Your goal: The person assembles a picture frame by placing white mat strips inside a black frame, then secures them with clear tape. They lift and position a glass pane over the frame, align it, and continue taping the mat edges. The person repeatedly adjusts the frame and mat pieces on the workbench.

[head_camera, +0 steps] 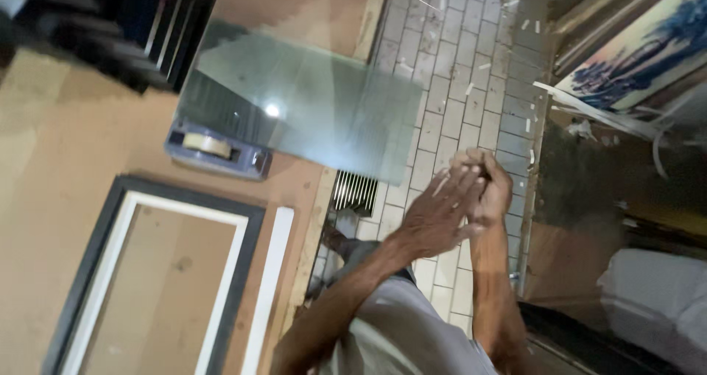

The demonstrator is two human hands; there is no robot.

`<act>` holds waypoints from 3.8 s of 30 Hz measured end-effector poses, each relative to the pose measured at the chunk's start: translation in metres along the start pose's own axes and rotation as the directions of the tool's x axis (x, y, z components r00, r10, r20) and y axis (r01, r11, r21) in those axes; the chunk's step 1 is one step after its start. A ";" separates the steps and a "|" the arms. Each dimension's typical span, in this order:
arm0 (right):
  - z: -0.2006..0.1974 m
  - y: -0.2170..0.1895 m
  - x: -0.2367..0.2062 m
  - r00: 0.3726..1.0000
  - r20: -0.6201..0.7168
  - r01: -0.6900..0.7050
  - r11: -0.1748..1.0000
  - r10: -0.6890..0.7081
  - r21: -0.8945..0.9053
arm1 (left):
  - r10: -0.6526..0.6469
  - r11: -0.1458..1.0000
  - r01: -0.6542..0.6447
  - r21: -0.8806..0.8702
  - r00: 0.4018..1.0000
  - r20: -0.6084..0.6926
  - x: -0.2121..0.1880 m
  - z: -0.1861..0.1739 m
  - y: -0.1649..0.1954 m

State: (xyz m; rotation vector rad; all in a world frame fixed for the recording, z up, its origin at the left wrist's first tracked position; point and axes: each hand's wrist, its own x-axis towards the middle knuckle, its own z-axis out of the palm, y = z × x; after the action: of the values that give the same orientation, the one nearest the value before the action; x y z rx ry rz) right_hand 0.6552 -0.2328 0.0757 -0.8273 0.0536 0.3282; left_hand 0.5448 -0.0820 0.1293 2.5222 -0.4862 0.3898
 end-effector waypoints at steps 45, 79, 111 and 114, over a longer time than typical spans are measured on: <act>0.194 0.151 0.028 0.460 0.874 -0.406 0.913 0.156 0.051 | -0.673 0.439 0.513 -0.737 -0.355 -0.648 -0.518 -0.397 0.027; 0.272 0.384 -0.040 0.406 0.342 -0.174 0.439 0.848 -0.881 | -0.638 0.430 0.273 -0.861 -0.582 -0.504 -0.707 -0.127 0.113; 0.333 0.451 -0.094 0.501 0.407 -0.135 0.533 0.764 -0.835 | -0.618 -0.356 0.933 -0.051 -0.276 -0.736 -0.704 -0.094 0.081; 0.338 0.450 -0.093 0.470 0.429 -0.108 0.533 0.771 -0.839 | -0.642 -0.388 0.921 -0.031 -0.294 -0.708 -0.705 -0.085 0.077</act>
State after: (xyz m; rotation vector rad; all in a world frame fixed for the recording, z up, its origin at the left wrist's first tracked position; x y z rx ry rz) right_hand 0.4021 0.2726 0.0006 -1.4056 -0.7547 1.3582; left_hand -0.1318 0.0875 -0.0253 2.0892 2.3188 0.4138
